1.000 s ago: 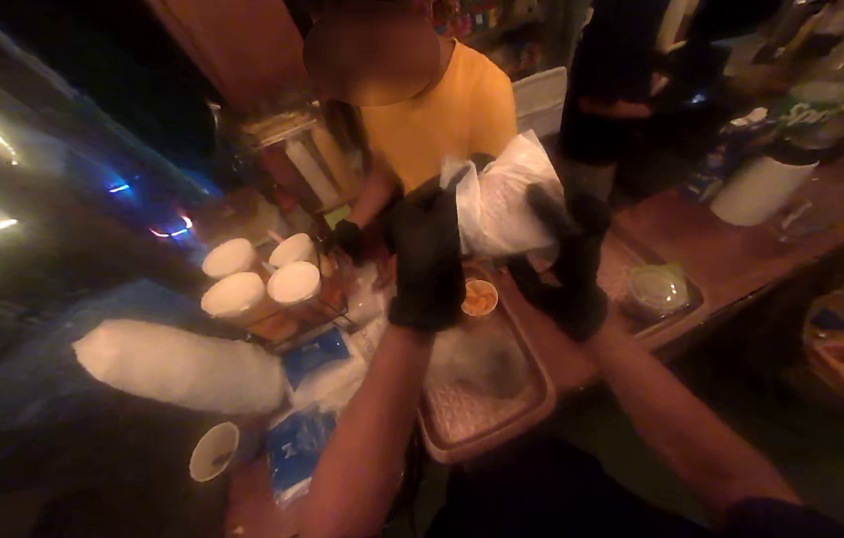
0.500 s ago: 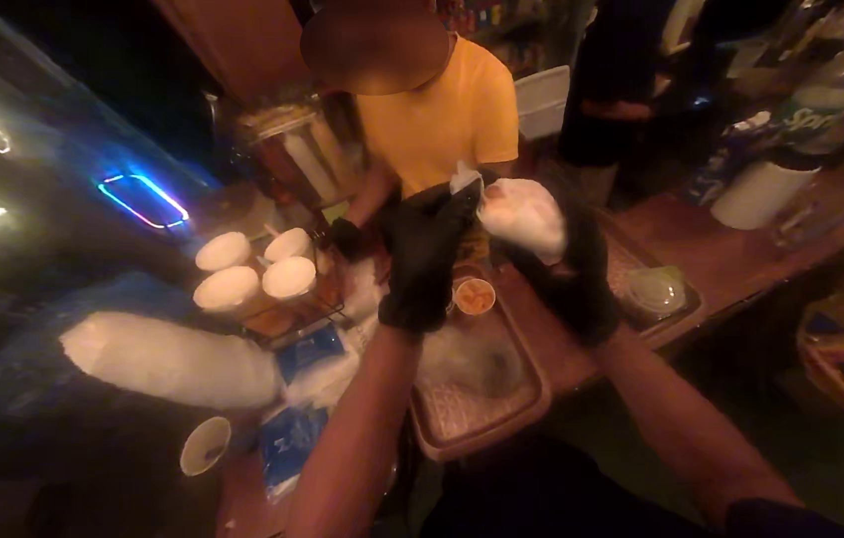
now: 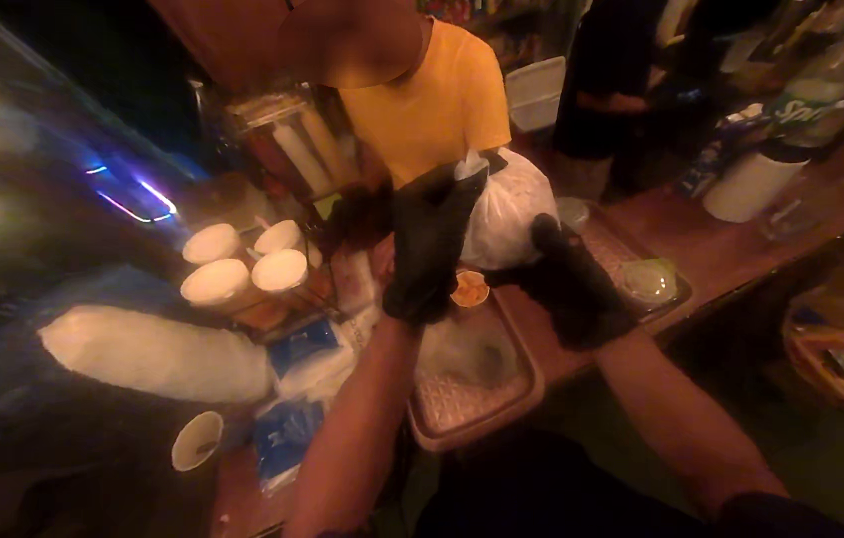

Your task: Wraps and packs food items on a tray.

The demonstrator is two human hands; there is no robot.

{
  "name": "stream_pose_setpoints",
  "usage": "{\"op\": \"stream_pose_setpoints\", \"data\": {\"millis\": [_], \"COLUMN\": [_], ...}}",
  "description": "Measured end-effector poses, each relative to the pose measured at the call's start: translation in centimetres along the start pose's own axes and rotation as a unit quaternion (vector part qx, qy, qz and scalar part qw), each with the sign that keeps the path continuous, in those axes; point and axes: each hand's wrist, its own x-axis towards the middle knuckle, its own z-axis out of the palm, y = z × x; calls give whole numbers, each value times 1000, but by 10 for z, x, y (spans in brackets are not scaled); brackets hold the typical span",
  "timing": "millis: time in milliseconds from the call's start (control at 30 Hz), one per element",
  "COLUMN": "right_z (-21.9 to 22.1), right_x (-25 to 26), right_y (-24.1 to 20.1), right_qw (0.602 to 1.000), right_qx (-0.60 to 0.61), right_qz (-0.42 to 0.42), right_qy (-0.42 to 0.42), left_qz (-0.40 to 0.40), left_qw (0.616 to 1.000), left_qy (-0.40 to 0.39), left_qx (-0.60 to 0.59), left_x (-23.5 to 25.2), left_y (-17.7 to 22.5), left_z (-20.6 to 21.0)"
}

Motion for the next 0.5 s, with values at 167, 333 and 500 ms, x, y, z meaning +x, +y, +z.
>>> {"op": "stream_pose_setpoints", "data": {"millis": [167, 333, 500], "right_z": [-25, -35, -33], "right_x": [14, 33, 7], "right_y": [12, 13, 32], "right_qw": [801, 501, 937], "right_qx": [-461, -625, -232], "right_qz": [-382, -597, -259], "right_qy": [4, 46, -22], "left_qz": [-54, -64, -23], "left_qw": [998, 998, 976], "left_qy": [14, 15, 19], "left_qx": [-11, 2, 218], "left_x": [-2, -3, -14], "left_y": [4, -6, 51], "left_z": [-2, -6, -12]}}
